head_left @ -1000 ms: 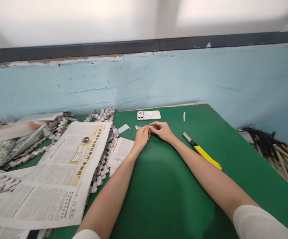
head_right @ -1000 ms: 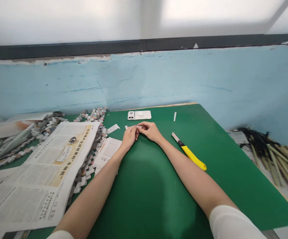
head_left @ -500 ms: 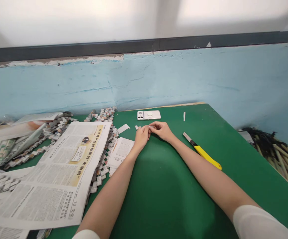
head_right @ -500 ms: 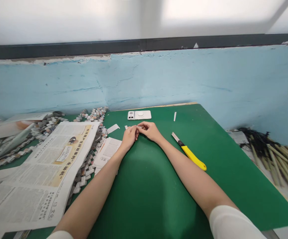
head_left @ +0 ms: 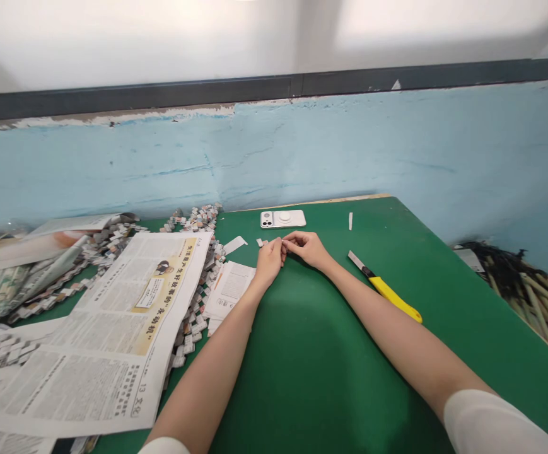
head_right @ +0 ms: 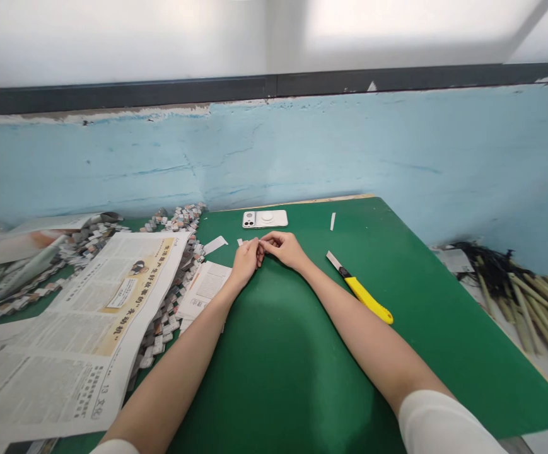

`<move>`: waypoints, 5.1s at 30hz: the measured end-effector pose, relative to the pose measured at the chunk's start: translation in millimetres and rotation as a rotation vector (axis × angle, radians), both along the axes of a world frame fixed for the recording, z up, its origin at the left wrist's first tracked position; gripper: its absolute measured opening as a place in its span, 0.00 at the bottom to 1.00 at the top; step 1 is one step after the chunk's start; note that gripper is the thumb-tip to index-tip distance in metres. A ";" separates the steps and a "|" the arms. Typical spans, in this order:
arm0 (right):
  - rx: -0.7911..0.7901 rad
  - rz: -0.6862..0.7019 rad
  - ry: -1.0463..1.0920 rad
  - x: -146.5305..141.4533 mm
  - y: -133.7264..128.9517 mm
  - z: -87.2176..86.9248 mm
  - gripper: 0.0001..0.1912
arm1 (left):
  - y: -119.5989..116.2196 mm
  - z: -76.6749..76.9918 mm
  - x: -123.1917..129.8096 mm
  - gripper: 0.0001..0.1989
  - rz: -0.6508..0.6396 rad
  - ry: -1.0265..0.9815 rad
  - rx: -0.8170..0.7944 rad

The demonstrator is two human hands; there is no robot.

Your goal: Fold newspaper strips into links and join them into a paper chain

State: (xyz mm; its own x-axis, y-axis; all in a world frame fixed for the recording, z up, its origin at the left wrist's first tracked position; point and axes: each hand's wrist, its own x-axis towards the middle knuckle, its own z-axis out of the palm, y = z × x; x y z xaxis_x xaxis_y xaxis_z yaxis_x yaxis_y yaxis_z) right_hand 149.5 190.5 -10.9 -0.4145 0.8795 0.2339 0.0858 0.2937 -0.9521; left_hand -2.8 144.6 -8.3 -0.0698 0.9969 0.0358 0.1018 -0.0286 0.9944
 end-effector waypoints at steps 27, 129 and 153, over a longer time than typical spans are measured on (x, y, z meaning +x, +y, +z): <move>-0.077 -0.177 0.119 -1.3 1.7 6.4 0.27 | -4.4 -10.2 -5.5 0.20 0.168 0.621 0.330; 0.110 -0.086 0.021 1.3 -2.0 6.2 0.20 | 8.1 -5.2 -2.8 0.26 0.019 -0.338 0.046; 0.157 -0.064 0.019 4.0 4.1 2.7 0.22 | 2.3 -1.0 -0.6 0.24 -0.012 -0.275 0.061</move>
State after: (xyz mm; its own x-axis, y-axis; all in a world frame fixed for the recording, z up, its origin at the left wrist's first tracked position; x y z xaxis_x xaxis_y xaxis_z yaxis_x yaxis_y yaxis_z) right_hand 153.5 194.5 -8.2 -0.3526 0.8560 0.3781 0.0912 0.4336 -0.8965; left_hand -3.4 146.9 -9.3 -0.0733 0.9944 0.0768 -0.1725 -0.0885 0.9810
